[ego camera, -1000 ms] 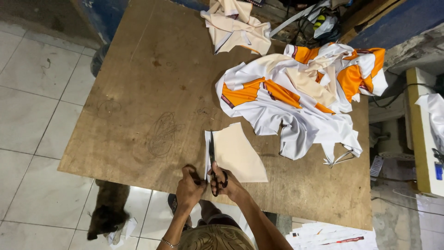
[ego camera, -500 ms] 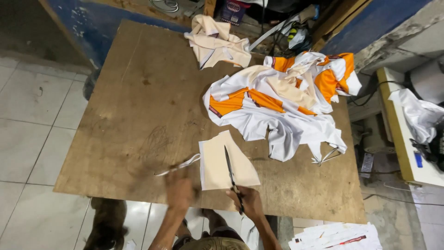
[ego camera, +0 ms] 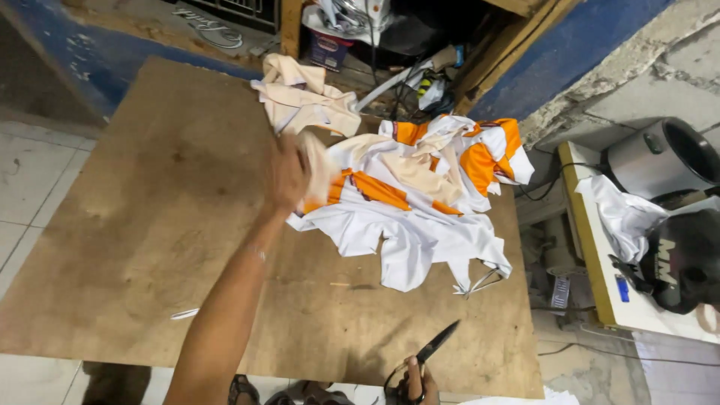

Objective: Cutting out garment patterns from fabric using scissors on a workbench

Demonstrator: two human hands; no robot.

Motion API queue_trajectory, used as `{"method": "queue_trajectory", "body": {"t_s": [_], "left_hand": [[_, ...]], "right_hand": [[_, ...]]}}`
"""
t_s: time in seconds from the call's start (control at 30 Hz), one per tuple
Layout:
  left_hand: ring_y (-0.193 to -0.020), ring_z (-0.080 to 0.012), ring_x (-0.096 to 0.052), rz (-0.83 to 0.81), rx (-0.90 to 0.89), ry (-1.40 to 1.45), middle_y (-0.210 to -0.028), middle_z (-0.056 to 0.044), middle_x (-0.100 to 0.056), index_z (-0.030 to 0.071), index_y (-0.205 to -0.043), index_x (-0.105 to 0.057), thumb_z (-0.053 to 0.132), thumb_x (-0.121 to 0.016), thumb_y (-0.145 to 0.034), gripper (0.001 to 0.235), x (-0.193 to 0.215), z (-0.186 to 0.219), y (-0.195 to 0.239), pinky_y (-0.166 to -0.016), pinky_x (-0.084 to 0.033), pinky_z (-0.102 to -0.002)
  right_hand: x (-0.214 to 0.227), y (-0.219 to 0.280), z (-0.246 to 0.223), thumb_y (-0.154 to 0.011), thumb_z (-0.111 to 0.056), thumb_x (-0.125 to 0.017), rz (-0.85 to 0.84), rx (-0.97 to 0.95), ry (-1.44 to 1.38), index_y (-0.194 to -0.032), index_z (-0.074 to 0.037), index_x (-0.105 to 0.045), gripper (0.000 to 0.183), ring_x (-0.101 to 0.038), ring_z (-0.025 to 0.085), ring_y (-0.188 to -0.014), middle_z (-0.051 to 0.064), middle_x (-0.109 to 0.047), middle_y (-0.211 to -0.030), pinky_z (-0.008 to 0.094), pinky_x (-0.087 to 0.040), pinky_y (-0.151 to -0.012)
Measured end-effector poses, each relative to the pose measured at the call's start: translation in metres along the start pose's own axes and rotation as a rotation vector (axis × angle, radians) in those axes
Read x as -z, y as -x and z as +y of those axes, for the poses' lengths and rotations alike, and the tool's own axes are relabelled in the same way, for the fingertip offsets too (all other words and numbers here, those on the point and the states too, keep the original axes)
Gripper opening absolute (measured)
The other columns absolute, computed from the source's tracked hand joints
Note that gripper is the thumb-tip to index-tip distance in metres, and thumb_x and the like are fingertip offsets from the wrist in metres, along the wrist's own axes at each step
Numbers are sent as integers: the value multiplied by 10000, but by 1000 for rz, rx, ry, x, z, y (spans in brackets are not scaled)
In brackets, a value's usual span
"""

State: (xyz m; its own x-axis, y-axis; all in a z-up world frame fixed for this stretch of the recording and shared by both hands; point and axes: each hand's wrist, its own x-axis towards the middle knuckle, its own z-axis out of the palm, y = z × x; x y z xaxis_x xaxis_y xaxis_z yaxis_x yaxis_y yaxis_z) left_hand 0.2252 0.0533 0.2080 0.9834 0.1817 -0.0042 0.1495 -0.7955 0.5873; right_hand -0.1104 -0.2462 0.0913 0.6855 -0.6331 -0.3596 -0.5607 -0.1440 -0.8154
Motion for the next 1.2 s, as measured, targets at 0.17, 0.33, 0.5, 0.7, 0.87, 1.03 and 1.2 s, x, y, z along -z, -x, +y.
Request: {"method": "queue_trajectory", "body": {"t_s": [0.17, 0.33, 0.5, 0.7, 0.87, 1.03, 1.2], "left_hand": [[-1244, -405, -521, 280, -371, -140, -1380, -183, -525, 98, -1364, -595, 285, -650, -912, 492, -96, 7, -48, -709, -548, -567], [-1564, -446, 108, -321, -128, -324, -1722, -174, 69, 363, -1650, -112, 769, -484, -890, 938, -191, -39, 48, -1195, -48, -680], [-1568, -398, 135, -324, -272, -305, -1717, -160, 57, 368, -1623, -214, 775, -416, -917, 840, -175, -79, 153, -1212, 128, -625], [-1583, -517, -69, 70, 162, -695, -1777, -190, -22, 234, -1589, -305, 994, -198, -744, 1141, -152, -176, 158, -1179, -122, -746], [-1562, -492, -23, -27, -168, -256, -1727, -127, -98, 450, -1613, -268, 793, -672, -790, 980, -260, -60, 186, -1020, -217, -834], [-1444, -454, -163, -539, -497, -347, -1569, -144, -239, 169, -1482, -427, 272, -586, -923, 590, -245, -28, 246, -1085, -224, -747], [-1090, -335, -606, -466, -845, -223, -1219, -83, -648, 147, -1224, -673, 68, -650, -843, 390, -149, -169, 270, -1023, -421, -518]], "right_hand": [[28, -49, -26, -966, -327, -625, -51, -31, -395, -936, 120, -717, 458, -639, 338, -700, 250, -659, -718, 366, -449, -686], [69, -155, 15, -834, -345, -725, -146, 15, 157, -1122, -63, -739, 403, -794, 287, -886, 159, -821, -943, 374, -569, -790], [103, -260, 67, -758, -426, -789, -68, -15, 391, -1161, -164, -776, 480, -793, 223, -871, 110, -842, -931, 337, -574, -829], [122, -313, 69, -996, -486, -516, -29, -144, 726, -1010, -55, -712, 474, -716, 362, -896, 175, -766, -955, 444, -530, -872], [100, -271, 46, -950, -390, -572, 58, -15, 650, -1146, -95, -729, 388, -643, 490, -1024, 246, -621, -1158, 579, -507, -915], [83, -256, 44, -883, -341, -597, 35, -8, 589, -1216, -87, -735, 440, -613, 467, -1069, 264, -623, -1112, 549, -491, -932], [78, -243, 65, -865, -546, -666, 89, 69, 521, -1270, -126, -733, 587, -699, 434, -975, 200, -610, -1176, 501, -516, -951]]}}
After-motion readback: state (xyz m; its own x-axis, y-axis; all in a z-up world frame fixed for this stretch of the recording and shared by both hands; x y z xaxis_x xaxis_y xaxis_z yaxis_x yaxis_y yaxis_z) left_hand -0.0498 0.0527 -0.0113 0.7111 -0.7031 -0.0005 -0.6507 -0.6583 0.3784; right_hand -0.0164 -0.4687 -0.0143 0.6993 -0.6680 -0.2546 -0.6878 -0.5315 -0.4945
